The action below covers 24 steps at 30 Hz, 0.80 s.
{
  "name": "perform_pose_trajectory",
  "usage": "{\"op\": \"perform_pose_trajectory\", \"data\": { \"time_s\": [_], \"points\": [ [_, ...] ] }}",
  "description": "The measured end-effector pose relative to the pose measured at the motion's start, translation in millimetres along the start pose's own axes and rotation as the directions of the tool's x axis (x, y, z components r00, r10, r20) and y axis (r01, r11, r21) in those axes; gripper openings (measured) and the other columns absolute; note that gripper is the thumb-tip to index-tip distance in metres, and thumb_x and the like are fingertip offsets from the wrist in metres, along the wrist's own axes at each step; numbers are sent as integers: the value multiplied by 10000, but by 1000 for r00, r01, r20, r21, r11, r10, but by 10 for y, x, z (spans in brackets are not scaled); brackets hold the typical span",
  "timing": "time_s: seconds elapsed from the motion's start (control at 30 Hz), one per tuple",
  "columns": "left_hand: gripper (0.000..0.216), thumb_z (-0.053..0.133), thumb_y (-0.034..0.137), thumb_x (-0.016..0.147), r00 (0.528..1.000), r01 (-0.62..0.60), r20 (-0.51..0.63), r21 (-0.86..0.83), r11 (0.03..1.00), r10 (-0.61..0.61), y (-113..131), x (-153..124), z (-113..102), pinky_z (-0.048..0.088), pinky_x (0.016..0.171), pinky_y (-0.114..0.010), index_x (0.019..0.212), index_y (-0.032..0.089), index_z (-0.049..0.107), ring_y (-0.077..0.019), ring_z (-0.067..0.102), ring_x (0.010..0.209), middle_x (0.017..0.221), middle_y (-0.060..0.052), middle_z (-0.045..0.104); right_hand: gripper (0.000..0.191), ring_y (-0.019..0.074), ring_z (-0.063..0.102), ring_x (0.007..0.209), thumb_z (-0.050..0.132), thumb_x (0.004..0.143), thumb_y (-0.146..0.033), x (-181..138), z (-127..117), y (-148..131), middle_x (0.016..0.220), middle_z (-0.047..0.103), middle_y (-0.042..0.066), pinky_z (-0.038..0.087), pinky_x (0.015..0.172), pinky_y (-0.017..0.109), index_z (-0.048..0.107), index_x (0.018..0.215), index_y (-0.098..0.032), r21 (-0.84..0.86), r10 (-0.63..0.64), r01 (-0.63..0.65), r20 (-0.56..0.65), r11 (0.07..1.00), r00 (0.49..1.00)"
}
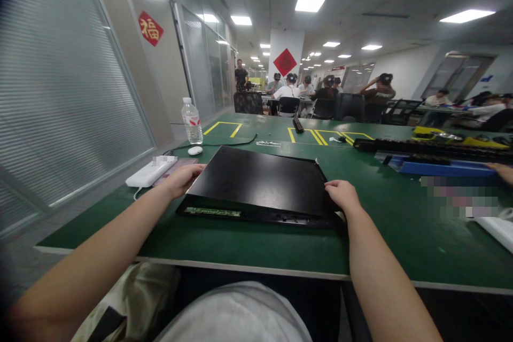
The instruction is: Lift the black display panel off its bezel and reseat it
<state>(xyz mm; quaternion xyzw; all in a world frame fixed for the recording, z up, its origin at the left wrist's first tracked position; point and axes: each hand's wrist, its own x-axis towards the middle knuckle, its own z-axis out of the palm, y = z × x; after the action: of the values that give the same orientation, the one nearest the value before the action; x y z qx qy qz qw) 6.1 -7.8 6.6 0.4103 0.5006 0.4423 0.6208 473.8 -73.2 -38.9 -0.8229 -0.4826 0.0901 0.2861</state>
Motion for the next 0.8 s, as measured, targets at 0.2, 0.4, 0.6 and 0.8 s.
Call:
{"op": "perform_pose_trajectory", "data": {
  "time_s": [0.2,0.4,0.6,0.8],
  "points": [
    [338,916,269,495,997,-58,-31,182,982,64,-26,-39,-5,538,577,-285,751,152,729,-211,696,627,686,-54,752,245,238,704,877,636,762,-224,-9,0,-14,963,777,80,510,748,291,823,920,-219,0,18,-18,-7,1000,1000],
    [483,953,339,392,993,-117,36,282,952,111,-33,-59,-43,527,643,-319,781,146,743,-226,695,665,741,-63,767,264,239,696,901,622,774,-225,-24,-3,-28,986,774,76,502,772,299,814,955,-208,-2,20,-20,18,1000,1000],
    [431,932,324,498,982,-189,37,250,950,185,-45,-53,-20,526,644,-301,844,132,759,-226,700,700,794,-88,771,267,220,690,843,620,763,-208,-48,-12,-47,933,765,67,501,739,289,793,966,-207,38,7,-7,-13,999,1000],
    [435,923,310,536,952,-300,88,103,948,292,-14,-58,17,561,772,-315,913,155,770,-259,720,894,891,-78,785,456,213,679,844,614,806,-275,-36,-37,-72,987,748,81,498,775,296,704,1243,-185,125,40,-36,-30,991,999]
  ]
}}
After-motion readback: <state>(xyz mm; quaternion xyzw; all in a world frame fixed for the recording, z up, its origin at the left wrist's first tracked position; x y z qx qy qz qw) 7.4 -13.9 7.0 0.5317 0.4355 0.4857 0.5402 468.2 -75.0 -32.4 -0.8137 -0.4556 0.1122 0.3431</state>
